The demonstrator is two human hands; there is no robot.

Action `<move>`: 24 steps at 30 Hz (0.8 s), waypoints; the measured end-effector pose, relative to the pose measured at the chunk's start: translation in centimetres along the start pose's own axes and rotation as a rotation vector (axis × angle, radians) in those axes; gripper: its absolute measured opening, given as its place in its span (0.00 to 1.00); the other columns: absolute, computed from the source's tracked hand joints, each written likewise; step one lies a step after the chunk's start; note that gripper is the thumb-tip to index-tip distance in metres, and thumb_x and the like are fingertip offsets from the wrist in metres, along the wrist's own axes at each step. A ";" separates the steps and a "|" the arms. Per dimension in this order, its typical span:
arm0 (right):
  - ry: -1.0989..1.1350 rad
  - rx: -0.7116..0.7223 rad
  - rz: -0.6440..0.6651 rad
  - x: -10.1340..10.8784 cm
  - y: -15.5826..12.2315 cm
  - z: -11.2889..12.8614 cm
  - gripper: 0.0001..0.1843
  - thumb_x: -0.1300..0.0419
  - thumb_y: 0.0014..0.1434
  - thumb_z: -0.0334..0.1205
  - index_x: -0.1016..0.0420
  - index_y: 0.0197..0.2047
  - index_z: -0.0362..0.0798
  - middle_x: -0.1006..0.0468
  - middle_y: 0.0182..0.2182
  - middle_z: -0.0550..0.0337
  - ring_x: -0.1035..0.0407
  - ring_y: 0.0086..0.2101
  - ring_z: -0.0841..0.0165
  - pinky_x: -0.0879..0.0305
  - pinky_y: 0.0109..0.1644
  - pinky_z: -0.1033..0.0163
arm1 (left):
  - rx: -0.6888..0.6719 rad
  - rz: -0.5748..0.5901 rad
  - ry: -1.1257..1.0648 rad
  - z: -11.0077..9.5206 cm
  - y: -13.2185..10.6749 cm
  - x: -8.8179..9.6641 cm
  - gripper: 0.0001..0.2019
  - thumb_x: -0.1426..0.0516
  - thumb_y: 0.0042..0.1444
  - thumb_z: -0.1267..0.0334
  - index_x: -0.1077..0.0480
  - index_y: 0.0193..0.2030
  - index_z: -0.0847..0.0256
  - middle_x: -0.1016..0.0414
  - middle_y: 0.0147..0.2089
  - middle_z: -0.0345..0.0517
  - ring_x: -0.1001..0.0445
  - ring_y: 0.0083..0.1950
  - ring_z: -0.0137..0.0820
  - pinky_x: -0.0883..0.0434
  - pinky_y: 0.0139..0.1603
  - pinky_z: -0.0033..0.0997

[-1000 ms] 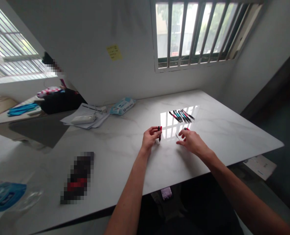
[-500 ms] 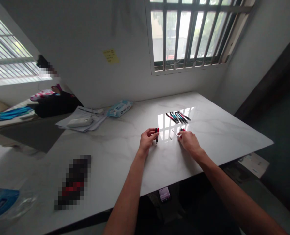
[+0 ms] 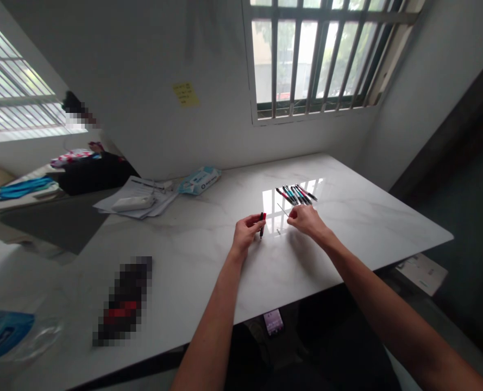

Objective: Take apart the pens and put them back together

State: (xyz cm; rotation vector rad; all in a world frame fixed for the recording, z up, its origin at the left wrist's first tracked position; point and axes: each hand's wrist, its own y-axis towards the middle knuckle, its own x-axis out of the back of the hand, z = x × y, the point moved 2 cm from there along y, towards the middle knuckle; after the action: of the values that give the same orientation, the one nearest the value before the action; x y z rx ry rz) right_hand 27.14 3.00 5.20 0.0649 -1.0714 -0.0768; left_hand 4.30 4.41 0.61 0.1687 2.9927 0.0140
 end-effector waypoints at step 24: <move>0.770 0.312 0.074 -2.2 1.1 2.9 0.17 0.30 0.61 0.52 0.12 0.44 0.48 0.11 0.39 0.53 0.18 0.39 0.62 0.26 0.44 0.60 | -0.060 -0.035 -0.120 -0.9 -0.4 -0.4 0.22 0.21 0.39 0.55 0.15 0.41 0.61 0.14 0.42 0.51 0.19 0.41 0.33 0.27 0.48 0.34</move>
State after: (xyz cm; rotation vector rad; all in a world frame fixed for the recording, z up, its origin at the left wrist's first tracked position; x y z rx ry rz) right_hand 23.57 4.25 4.78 0.3104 -0.3073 0.1747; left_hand 4.54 4.01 1.54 0.1058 2.8707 0.0865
